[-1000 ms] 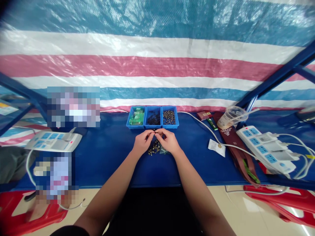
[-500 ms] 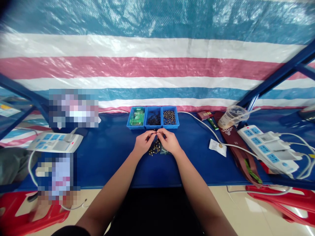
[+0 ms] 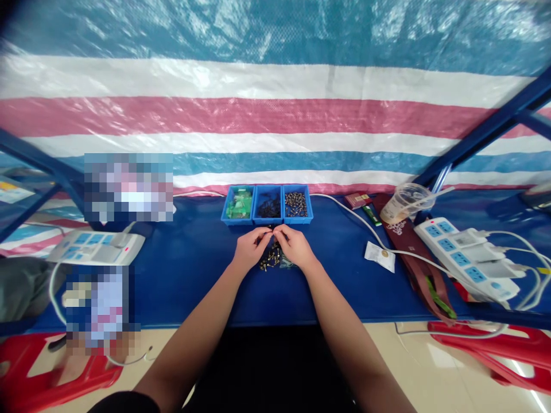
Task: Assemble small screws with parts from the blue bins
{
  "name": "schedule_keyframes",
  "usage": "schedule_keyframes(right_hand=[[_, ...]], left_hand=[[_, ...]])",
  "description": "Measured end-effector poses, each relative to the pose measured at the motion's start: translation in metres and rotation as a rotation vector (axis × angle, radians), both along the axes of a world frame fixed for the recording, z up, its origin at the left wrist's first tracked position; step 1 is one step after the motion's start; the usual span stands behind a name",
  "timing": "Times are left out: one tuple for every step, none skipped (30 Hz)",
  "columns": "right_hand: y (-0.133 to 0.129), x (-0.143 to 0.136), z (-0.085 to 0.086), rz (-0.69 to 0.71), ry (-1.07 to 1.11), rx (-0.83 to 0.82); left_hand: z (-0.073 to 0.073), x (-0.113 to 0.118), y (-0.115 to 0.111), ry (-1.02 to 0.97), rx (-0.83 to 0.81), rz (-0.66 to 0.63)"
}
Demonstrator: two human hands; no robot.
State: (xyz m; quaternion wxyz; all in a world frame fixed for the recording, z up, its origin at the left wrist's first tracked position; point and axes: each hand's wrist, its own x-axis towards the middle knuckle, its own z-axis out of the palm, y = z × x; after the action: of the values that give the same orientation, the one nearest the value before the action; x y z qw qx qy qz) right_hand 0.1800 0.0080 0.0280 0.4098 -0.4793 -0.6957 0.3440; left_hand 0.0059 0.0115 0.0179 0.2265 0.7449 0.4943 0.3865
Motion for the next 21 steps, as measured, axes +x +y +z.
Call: schedule_keyframes(right_hand=[[0.0002,-0.0001,-0.0010,-0.011,0.008,-0.001],[0.0005,-0.0001,-0.0019,-0.026,0.017,-0.001],[0.0007,0.0000,-0.0028,-0.042,0.027,0.001],[0.0009,0.0000,-0.0035,-0.056,0.034,0.005],[0.0011,0.0000,-0.0039,-0.064,0.038,0.012],[0.0012,0.0000,-0.0042,-0.067,0.040,0.022],[0.0013,0.0000,-0.0043,-0.065,0.041,0.034],[0.0014,-0.0002,-0.0042,-0.063,0.040,0.046],[0.0015,-0.0003,-0.0041,-0.059,0.039,0.055],[0.0015,-0.0004,-0.0040,-0.058,0.035,0.062],[0.0015,-0.0005,-0.0039,-0.060,0.030,0.067],[0.0015,-0.0006,-0.0038,-0.062,0.024,0.068],[0.0015,-0.0005,-0.0038,-0.064,0.018,0.067],[0.0016,-0.0004,-0.0038,-0.065,0.014,0.064],[0.0017,-0.0001,-0.0037,-0.066,0.012,0.060],[0.0018,0.0001,-0.0036,-0.066,0.011,0.055],[0.0020,0.0005,-0.0033,-0.066,0.011,0.051],[0.0023,0.0008,-0.0030,-0.066,0.011,0.048],[0.0026,0.0010,-0.0025,-0.065,0.011,0.046],[0.0030,0.0012,-0.0021,-0.062,0.011,0.045],[0.0033,0.0012,-0.0015,-0.058,0.012,0.043]], left_hand=[[0.0003,-0.0001,0.0001,0.001,0.000,-0.003],[0.0005,-0.0003,0.0002,0.002,0.002,-0.002],[0.0006,-0.0005,0.0003,0.002,0.004,0.003],[0.0004,-0.0006,0.0005,0.002,0.006,0.011],[0.0002,-0.0007,0.0006,0.001,0.005,0.018],[-0.0002,-0.0007,0.0008,-0.002,0.002,0.024],[-0.0006,-0.0007,0.0009,-0.004,-0.003,0.029],[-0.0009,-0.0007,0.0010,-0.005,-0.008,0.031],[-0.0013,-0.0006,0.0011,-0.004,-0.013,0.031],[-0.0018,-0.0005,0.0011,-0.003,-0.018,0.029],[-0.0022,-0.0003,0.0011,-0.002,-0.023,0.028],[-0.0028,-0.0001,0.0011,-0.004,-0.027,0.029],[-0.0034,0.0002,0.0011,-0.009,-0.031,0.033],[-0.0040,0.0004,0.0011,-0.017,-0.034,0.039],[-0.0047,0.0007,0.0012,-0.026,-0.037,0.045],[-0.0052,0.0009,0.0014,-0.036,-0.039,0.051],[-0.0056,0.0011,0.0017,-0.045,-0.042,0.054],[-0.0058,0.0012,0.0022,-0.053,-0.043,0.053],[-0.0058,0.0012,0.0027,-0.059,-0.043,0.048],[-0.0055,0.0011,0.0033,-0.062,-0.040,0.041],[-0.0050,0.0010,0.0039,-0.062,-0.035,0.032]])
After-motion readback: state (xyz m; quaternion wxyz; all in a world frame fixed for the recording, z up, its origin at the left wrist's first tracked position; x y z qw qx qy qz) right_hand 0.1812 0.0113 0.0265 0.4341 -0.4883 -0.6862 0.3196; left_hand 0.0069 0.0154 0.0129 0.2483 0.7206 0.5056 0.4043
